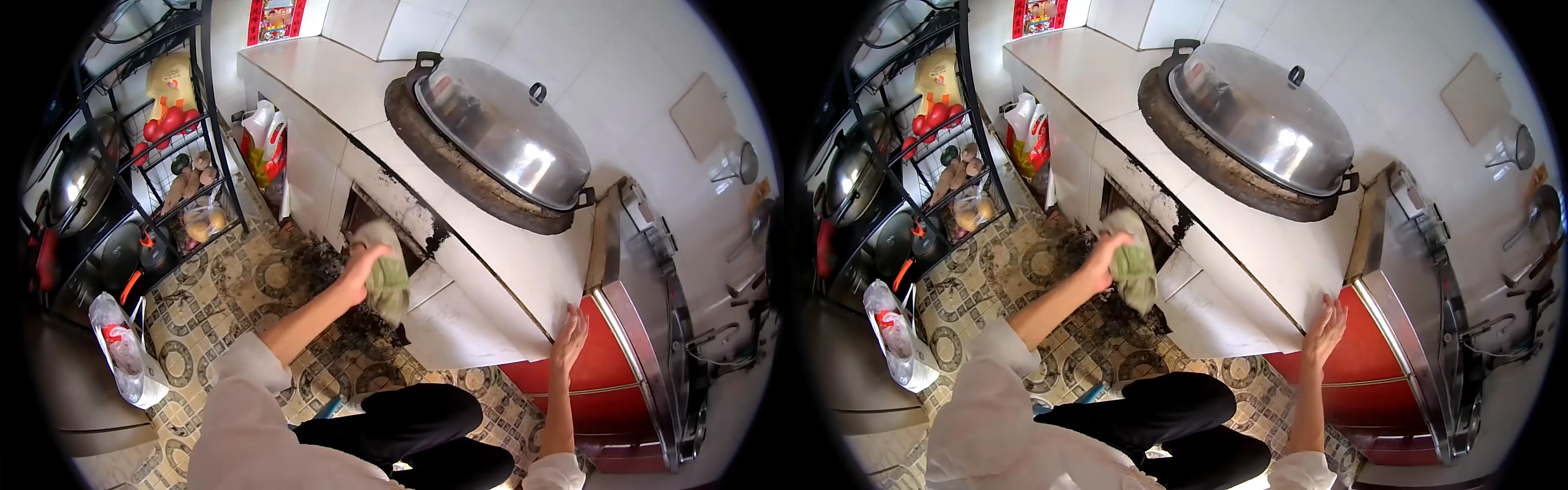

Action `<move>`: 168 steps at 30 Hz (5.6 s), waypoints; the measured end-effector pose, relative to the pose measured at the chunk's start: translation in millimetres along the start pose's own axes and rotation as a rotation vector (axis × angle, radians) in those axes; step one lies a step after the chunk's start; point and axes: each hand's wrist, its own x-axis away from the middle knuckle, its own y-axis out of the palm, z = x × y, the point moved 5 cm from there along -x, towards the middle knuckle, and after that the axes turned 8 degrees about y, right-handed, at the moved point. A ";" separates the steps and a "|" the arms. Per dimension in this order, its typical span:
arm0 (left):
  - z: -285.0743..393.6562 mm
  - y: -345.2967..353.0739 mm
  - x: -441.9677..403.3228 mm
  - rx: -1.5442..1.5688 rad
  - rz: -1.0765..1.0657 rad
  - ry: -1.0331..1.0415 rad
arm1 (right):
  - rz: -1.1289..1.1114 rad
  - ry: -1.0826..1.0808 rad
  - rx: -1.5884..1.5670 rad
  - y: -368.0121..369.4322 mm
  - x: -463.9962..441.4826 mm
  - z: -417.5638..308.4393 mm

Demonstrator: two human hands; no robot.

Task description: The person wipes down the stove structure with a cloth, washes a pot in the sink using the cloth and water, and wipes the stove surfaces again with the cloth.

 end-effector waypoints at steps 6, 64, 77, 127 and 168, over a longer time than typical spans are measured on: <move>63.4 43.0 7.9 -0.616 -0.016 0.670 | -0.030 0.009 -0.058 1.5 -0.2 0.4; -156.0 113.6 -2.9 -0.588 -0.089 0.730 | -0.029 0.090 -0.076 1.1 1.1 -2.4; -269.1 7.3 -87.7 -0.494 0.315 0.111 | -0.082 0.152 -0.148 3.5 -1.1 -3.8; -259.7 162.2 24.1 -1.366 -0.535 1.372 | -0.039 0.183 -0.102 2.8 1.2 4.3; -286.4 180.5 26.9 -0.145 -0.477 -0.587 | 0.032 0.281 -0.115 2.7 5.1 11.2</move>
